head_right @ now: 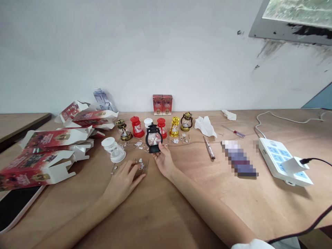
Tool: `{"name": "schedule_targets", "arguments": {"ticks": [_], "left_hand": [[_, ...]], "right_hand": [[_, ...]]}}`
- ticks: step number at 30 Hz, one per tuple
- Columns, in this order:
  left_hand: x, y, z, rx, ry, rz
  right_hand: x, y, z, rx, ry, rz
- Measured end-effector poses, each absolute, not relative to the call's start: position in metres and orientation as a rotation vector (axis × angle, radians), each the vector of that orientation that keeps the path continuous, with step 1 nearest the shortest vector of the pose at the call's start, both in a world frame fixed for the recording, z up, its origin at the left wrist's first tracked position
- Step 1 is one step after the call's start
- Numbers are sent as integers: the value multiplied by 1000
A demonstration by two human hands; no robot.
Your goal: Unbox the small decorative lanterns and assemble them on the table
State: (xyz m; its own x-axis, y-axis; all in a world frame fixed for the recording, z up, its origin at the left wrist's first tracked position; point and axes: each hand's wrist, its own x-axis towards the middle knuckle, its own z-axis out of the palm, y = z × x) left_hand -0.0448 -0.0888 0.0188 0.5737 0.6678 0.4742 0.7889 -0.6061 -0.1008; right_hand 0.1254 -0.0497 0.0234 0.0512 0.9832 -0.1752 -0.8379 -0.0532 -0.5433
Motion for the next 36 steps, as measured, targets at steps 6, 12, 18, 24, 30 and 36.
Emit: {"name": "schedule_targets", "arguments": {"ticks": [6,12,18,24,30,36], "left_hand": [[-38,-80,18,-2581,-1118,-580],[-44,-81,11,-2595,-1097,-549],[-45,-88,5,-2537,-1088,-539],[-45,-90,11,-2581,-1182,-537],[-47,-93,17,-2605,-1261,-529],[-45,-96,18,-2608,-1297,-540]], "right_hand": [[118,-55,22,-641,-629,1371],[112,-58,15,-786,-917,1236],[106,-49,9,-897,-1103,1131],[100,-42,8,-1090,-1253,950],[99,-47,13,-1217,-1322,865],[99,-50,14,-1258,-1403,834]]}}
